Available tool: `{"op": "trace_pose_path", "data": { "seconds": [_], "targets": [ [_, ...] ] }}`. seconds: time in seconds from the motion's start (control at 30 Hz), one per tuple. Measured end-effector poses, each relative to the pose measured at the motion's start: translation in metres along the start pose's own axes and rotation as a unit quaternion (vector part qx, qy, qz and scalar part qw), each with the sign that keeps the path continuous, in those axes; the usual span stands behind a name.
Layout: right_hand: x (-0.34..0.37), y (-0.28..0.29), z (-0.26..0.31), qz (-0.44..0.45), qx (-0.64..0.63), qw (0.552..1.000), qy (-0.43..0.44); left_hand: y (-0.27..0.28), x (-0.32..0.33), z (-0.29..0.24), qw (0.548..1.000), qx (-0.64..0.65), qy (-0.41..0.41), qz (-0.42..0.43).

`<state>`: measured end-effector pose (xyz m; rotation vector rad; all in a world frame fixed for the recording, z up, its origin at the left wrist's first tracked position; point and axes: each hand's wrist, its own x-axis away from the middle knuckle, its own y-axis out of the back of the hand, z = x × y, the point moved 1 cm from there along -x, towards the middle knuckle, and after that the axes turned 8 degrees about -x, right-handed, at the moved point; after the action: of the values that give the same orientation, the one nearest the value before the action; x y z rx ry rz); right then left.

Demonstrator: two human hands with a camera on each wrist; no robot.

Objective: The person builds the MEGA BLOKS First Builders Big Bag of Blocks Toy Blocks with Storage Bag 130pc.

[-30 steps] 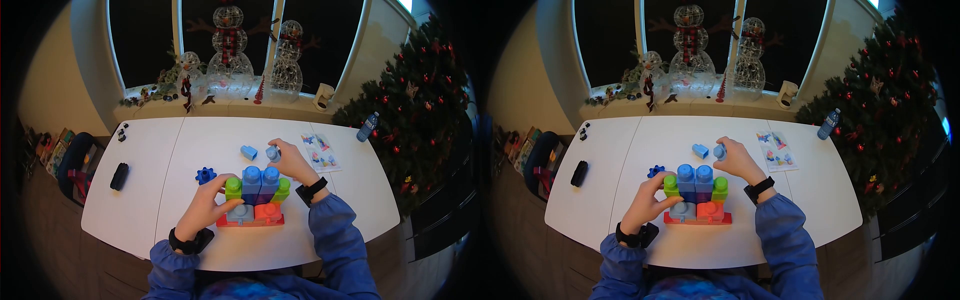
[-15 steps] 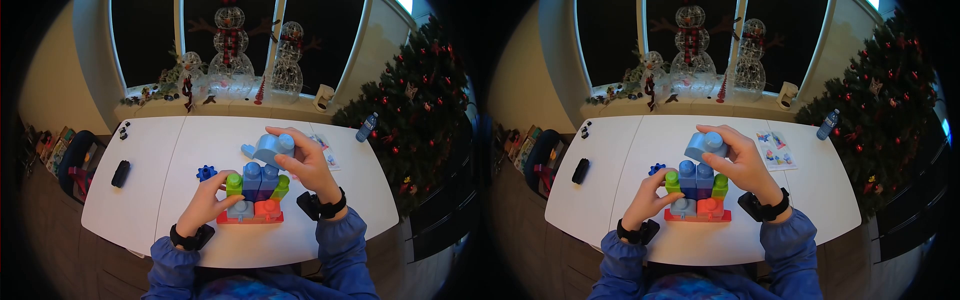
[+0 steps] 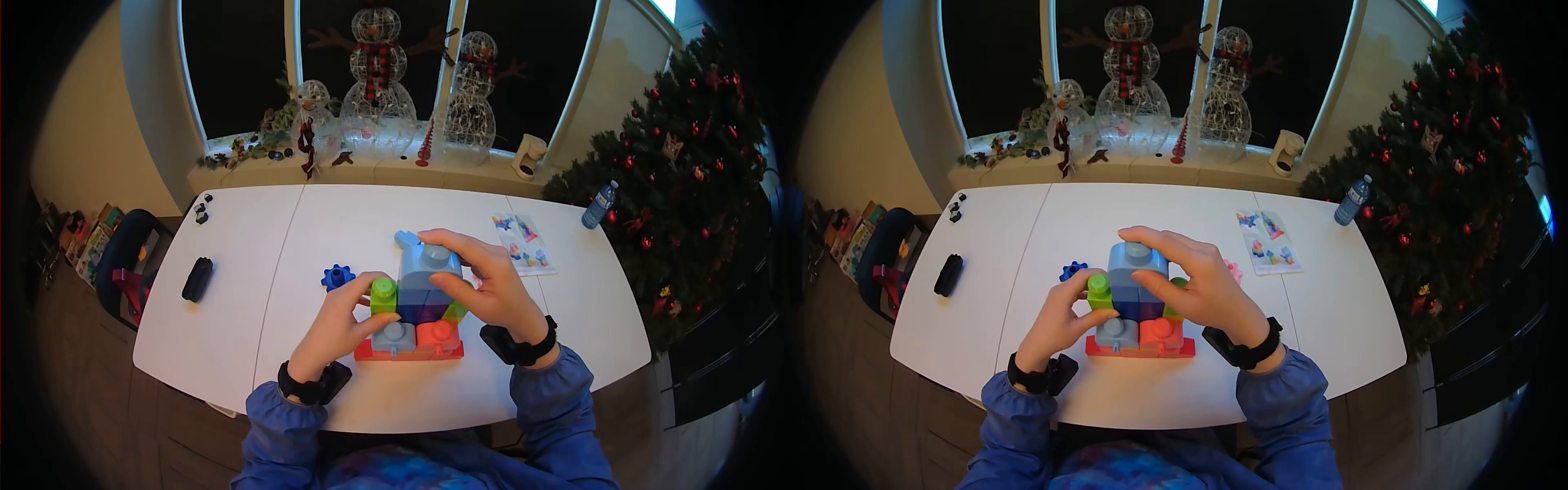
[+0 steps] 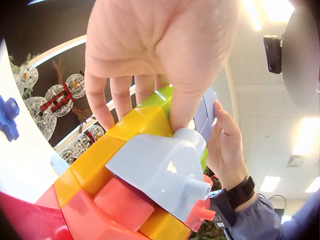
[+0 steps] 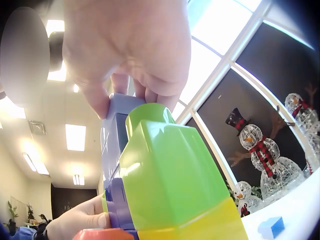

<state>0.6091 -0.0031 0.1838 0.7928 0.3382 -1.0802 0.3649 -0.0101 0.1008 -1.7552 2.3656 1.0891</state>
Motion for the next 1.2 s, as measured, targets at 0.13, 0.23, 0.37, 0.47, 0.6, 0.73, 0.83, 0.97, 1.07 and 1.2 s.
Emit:
{"op": "trace_pose_path", "data": {
  "seconds": [0.13,0.23,0.37,0.47,0.6,0.73,0.83,0.97,1.07,1.2],
  "targets": [
    [0.0,0.0,0.001,0.003,0.008,1.0,0.009,0.001,0.001,0.0,1.0,0.005,0.013,0.014],
    [-0.001,0.0,0.002,0.004,0.004,1.0,0.007,0.0,0.005,-0.005,0.999,0.029,0.018,0.01],
    [-0.004,0.009,-0.006,0.034,-0.049,0.998,-0.015,-0.004,0.008,-0.01,0.999,0.023,0.023,0.002],
    [-0.018,0.021,-0.036,0.059,-0.12,0.988,-0.074,-0.004,0.006,-0.009,0.998,0.029,0.058,0.027],
    [-0.039,0.014,-0.096,0.08,0.031,0.985,-0.147,-0.002,0.004,-0.011,0.996,0.046,0.072,0.028],
    [-0.041,-0.003,-0.177,0.172,0.189,0.962,-0.094,-0.003,0.004,-0.008,0.996,0.049,0.072,0.025],
    [-0.044,-0.02,-0.207,0.207,0.269,0.933,-0.119,-0.003,0.005,-0.008,0.995,0.053,0.076,0.021],
    [-0.047,-0.028,-0.229,0.23,0.286,0.92,-0.136,-0.003,0.006,-0.006,0.995,0.062,0.074,0.021],
    [-0.045,-0.027,-0.233,0.204,0.27,0.933,-0.125,-0.003,0.006,-0.007,0.995,0.059,0.073,0.022],
    [-0.051,-0.008,-0.189,0.116,0.157,0.966,-0.167,-0.004,0.006,-0.006,0.996,0.053,0.071,0.019]
  ]
}}
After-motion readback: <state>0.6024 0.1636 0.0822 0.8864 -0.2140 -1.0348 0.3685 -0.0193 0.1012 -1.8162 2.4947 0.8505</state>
